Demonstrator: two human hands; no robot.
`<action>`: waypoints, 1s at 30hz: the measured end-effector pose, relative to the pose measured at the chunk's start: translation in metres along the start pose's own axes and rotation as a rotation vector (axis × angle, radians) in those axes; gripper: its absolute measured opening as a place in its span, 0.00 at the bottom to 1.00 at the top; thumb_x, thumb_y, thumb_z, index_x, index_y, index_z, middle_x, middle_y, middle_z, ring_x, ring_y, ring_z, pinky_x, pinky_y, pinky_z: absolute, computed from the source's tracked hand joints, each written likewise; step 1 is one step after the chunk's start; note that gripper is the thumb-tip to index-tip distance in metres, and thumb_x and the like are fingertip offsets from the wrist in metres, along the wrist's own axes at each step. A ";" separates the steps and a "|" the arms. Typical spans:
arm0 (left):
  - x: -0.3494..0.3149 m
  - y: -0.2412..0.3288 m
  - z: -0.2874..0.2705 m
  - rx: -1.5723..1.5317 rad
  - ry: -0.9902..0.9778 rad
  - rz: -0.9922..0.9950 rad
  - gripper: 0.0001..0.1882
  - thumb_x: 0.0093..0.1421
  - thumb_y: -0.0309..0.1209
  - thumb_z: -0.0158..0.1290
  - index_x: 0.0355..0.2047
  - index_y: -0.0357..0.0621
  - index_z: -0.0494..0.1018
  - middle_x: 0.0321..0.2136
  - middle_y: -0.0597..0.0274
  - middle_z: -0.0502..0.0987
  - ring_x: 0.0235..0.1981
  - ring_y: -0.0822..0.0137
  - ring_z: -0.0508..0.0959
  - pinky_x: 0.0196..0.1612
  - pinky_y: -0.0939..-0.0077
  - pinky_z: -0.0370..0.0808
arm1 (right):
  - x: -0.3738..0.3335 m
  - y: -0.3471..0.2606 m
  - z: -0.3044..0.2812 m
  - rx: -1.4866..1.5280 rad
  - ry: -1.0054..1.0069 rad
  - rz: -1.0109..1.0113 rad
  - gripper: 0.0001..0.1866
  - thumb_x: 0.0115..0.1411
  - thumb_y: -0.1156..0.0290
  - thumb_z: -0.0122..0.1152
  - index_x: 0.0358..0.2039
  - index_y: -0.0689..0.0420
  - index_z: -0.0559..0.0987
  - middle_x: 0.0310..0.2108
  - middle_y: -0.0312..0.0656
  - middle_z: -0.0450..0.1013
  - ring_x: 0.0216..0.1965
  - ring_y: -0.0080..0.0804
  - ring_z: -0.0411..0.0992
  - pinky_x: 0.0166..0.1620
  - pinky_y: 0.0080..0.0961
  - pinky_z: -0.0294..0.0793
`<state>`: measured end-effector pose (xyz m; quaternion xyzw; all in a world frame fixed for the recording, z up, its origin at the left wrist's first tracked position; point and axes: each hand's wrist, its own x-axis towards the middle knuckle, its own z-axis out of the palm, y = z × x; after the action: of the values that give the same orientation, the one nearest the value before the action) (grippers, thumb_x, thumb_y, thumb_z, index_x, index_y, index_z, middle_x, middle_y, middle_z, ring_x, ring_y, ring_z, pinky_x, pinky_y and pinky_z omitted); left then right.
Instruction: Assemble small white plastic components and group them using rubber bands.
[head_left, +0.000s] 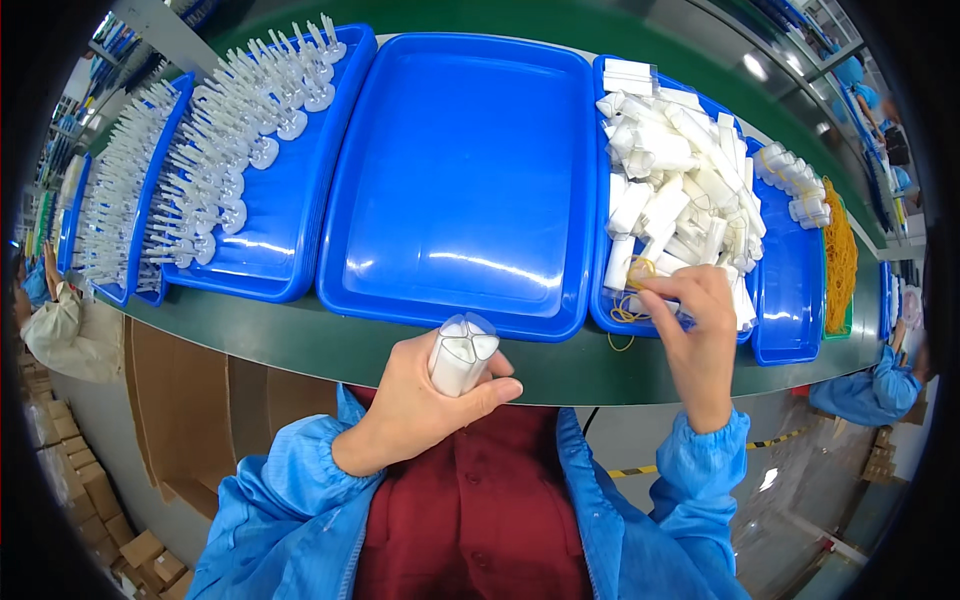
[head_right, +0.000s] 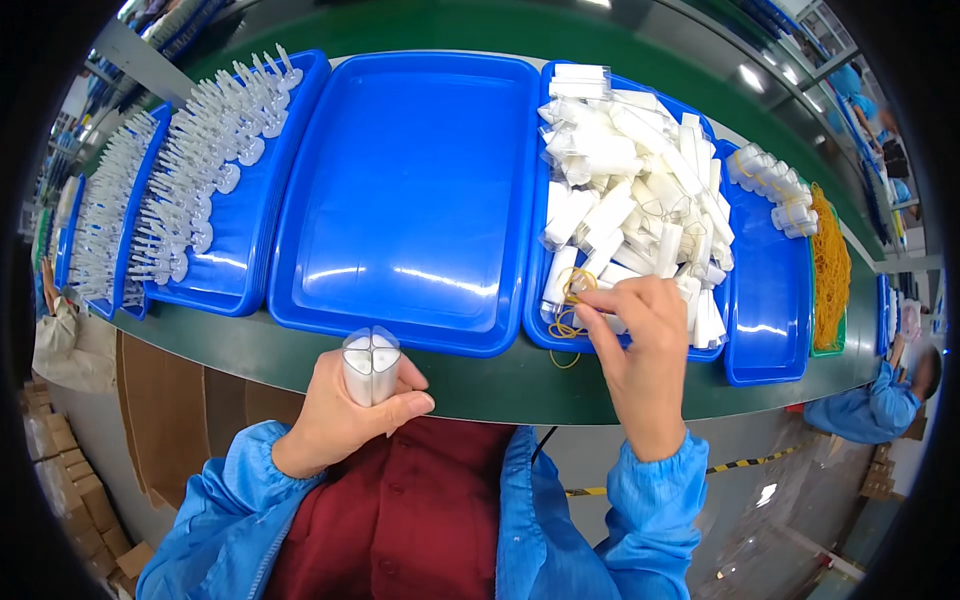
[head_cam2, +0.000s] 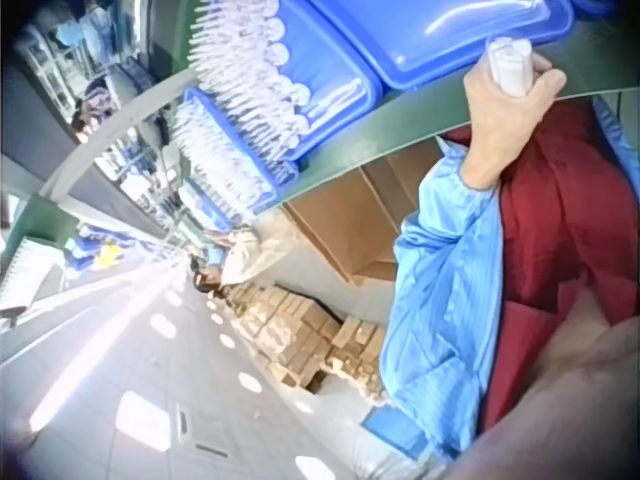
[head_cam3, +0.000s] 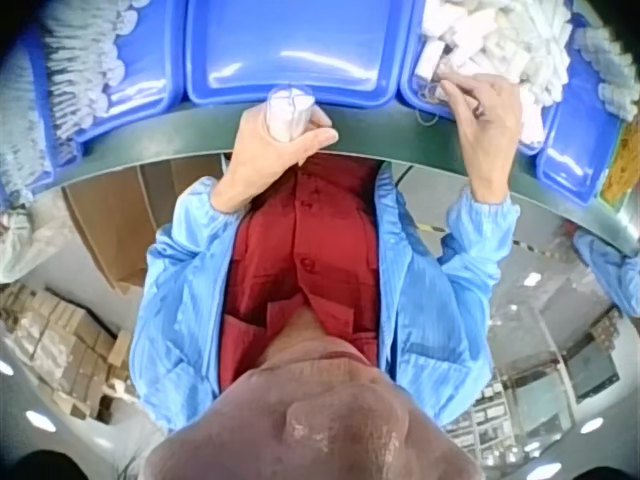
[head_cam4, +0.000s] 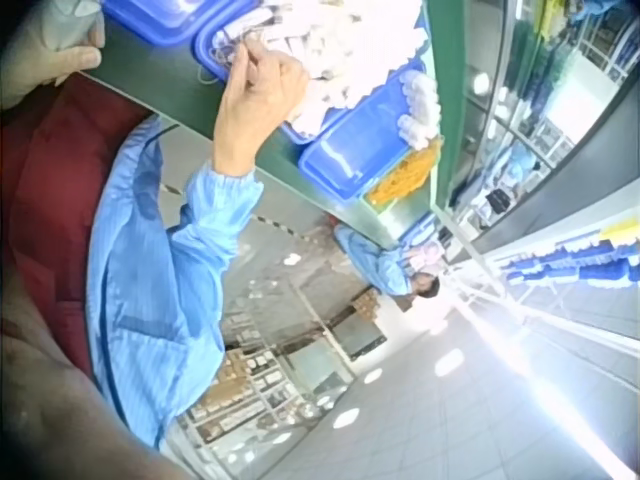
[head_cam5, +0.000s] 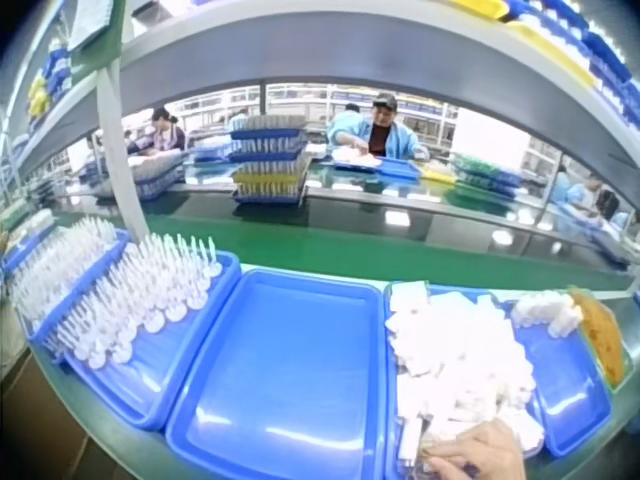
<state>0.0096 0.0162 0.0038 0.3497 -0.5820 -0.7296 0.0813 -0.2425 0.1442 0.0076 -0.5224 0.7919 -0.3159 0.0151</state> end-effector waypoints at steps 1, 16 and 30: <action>0.000 -0.004 -0.001 0.006 0.011 0.034 0.15 0.55 0.30 0.69 0.38 0.39 0.74 0.24 0.69 0.77 0.27 0.81 0.75 0.30 0.82 0.71 | 0.001 0.003 0.001 -0.025 -0.028 0.002 0.07 0.52 0.79 0.71 0.34 0.59 0.84 0.29 0.38 0.71 0.35 0.33 0.69 0.39 0.29 0.67; 0.017 0.008 -0.001 -0.106 0.228 0.332 0.12 0.55 0.21 0.66 0.33 0.39 0.72 0.37 0.55 0.79 0.33 0.70 0.82 0.36 0.78 0.79 | 0.008 -0.030 0.000 0.646 0.113 0.249 0.05 0.58 0.79 0.65 0.37 0.62 0.83 0.33 0.36 0.68 0.33 0.21 0.65 0.38 0.19 0.64; 0.031 0.028 -0.001 -0.311 -0.186 0.169 0.11 0.57 0.25 0.65 0.26 0.40 0.72 0.27 0.61 0.79 0.31 0.72 0.80 0.38 0.74 0.77 | 0.005 -0.074 0.046 1.188 0.154 0.034 0.26 0.57 0.71 0.67 0.54 0.66 0.71 0.49 0.56 0.76 0.50 0.41 0.75 0.55 0.35 0.73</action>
<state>-0.0204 -0.0097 0.0163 0.2138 -0.4945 -0.8306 0.1412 -0.1677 0.0986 0.0109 -0.3873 0.4869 -0.7411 0.2523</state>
